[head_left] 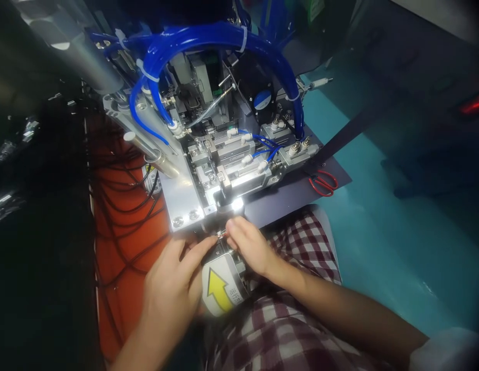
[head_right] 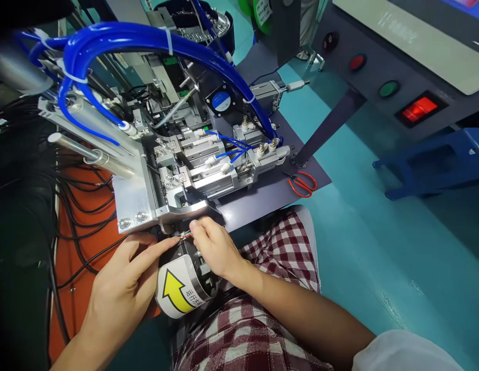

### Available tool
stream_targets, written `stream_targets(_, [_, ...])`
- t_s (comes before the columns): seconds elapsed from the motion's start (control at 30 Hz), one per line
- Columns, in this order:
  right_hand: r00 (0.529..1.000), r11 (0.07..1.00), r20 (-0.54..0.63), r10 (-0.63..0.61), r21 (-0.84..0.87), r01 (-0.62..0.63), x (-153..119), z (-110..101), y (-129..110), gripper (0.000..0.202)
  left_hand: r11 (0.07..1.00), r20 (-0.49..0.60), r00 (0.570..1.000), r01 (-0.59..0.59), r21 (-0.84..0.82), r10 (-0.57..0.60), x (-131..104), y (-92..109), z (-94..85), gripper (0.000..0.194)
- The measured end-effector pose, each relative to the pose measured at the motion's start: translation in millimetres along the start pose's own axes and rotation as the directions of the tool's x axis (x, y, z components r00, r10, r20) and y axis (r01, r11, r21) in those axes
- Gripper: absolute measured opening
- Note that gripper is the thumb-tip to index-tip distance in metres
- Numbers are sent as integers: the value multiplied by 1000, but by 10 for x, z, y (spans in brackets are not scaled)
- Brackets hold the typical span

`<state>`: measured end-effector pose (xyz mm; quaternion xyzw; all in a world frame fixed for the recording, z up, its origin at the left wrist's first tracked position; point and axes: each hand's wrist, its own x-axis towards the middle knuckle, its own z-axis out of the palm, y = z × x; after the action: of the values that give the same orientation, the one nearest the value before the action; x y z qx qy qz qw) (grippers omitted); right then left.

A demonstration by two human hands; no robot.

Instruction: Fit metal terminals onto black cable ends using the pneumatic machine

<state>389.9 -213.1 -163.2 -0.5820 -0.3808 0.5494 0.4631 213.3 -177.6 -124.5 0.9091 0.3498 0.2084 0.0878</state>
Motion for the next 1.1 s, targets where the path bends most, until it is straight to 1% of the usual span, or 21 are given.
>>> stream_targets(0.07, [1000, 1000, 5, -2, 26, 2, -2, 3, 8, 36, 1000, 0, 1000, 1, 7, -1, 2, 1, -3, 27])
stream_targets(0.17, [997, 997, -3, -79, 23, 79, -1, 13, 3, 28, 1000, -7, 1000, 5, 22, -5, -1, 8, -7, 29])
stream_targets(0.27, [992, 991, -29, -122, 47, 123, 4, 34, -3, 25, 1000, 0, 1000, 7, 28, -7, -11, 9, -4, 30])
stream_targets(0.33, [993, 990, -44, -108, 86, 111, 10, 48, -5, 26, 999, 4, 1000, 10, 34, -10, -13, 11, 1, 30])
stream_targets(0.43, [998, 982, -16, -63, 179, 65, 17, 54, -22, 29, 999, 6, 1000, 20, 40, -20, 5, 24, 0, 31])
stream_targets(0.5, [998, 979, 10, -63, 197, 59, 20, 46, -43, 30, 999, 24, 999, 44, 11, -44, 25, 32, -21, 30])
stream_targets(0.57, [997, 980, 33, -66, 191, 59, 24, 31, -61, 30, 996, 62, 996, 68, -53, -65, 29, 18, -68, 30])
stream_targets(0.67, [996, 980, 59, -60, 193, 47, 34, 12, -68, 31, 986, 116, 989, 111, -127, -96, -46, -80, -182, 26])
stream_targets(0.8, [995, 981, 70, -75, 187, 61, 44, 6, -60, 32, 969, 108, 979, 188, -158, -172, -237, -308, -351, 10])
stream_targets(0.87, [994, 981, 68, -81, 182, 67, 40, 8, -69, 32, 967, 108, 982, 172, -190, -154, -279, -399, -424, 6])
stream_targets(0.97, [995, 983, 51, -91, 166, 81, 27, 11, -93, 32, 979, 126, 990, 87, -182, -64, -252, -465, -493, 13])
stream_targets(1.03, [995, 985, 33, -97, 147, 91, 15, 12, -103, 32, 993, 156, 988, 31, -116, -13, -230, -475, -491, 21])
stream_targets(1.1, [995, 987, 11, -99, 127, 97, 2, 15, -101, 32, 1000, 153, 988, -2, 2, 2, -248, -467, -444, 27])
